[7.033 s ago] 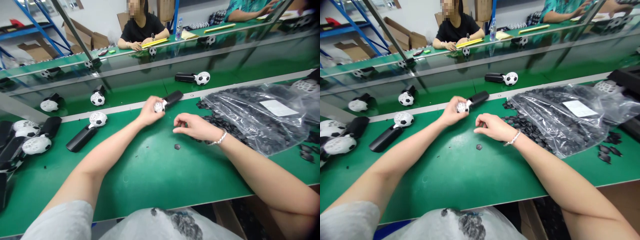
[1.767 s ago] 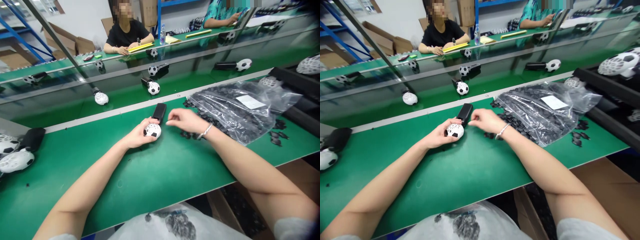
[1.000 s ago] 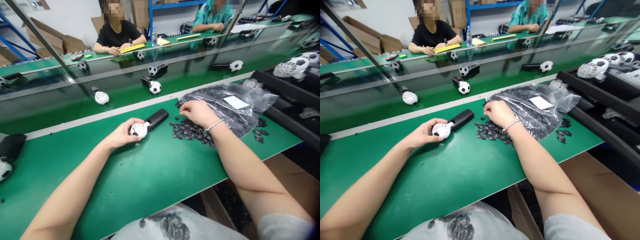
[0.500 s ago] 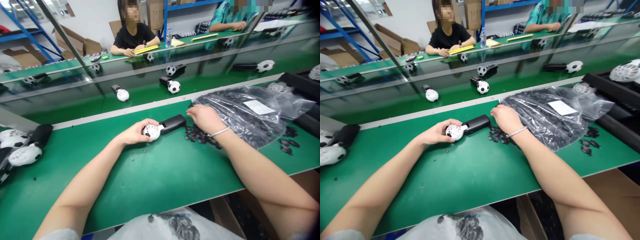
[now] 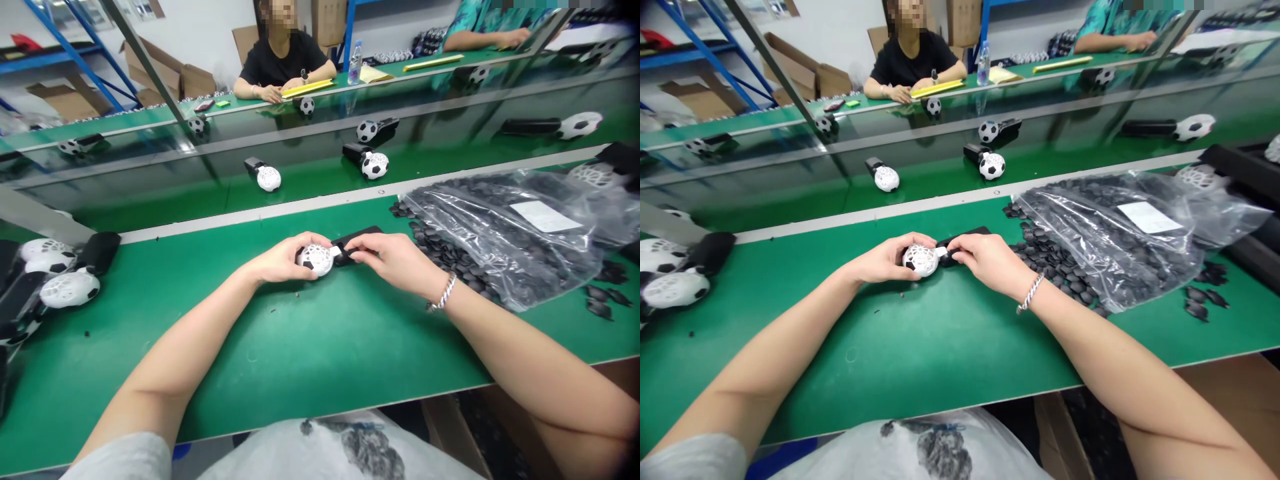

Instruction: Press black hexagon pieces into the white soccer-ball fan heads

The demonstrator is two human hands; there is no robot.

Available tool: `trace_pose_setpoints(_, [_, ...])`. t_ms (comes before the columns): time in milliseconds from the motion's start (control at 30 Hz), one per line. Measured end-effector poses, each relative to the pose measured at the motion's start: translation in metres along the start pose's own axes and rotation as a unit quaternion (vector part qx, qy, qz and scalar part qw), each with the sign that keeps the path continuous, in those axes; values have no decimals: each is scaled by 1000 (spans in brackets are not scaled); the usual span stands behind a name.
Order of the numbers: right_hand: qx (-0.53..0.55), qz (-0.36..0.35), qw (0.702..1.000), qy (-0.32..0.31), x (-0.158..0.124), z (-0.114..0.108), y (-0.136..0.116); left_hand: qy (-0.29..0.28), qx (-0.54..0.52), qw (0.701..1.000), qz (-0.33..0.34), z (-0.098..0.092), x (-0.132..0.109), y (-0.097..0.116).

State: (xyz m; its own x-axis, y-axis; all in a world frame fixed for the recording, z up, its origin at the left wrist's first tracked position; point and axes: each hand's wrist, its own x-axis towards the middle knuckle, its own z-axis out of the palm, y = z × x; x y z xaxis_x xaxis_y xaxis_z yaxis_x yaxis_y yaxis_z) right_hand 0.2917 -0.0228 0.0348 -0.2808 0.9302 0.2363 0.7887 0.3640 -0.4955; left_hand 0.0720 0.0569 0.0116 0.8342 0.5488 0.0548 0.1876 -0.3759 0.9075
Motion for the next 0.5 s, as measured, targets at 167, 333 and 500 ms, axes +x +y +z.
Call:
trace_pose_setpoints(167, [26,-3,999,24,-3,0,-5,37,73,997,-14,7,0,8])
trace_pose_setpoints(333, [80,-16,996,48,-3,8,-8,82,124,988,-48,17,0,14])
trace_pose_setpoints(500, [258,62,964,-7,-2,23,-8,82,102,990,-49,17,0,12])
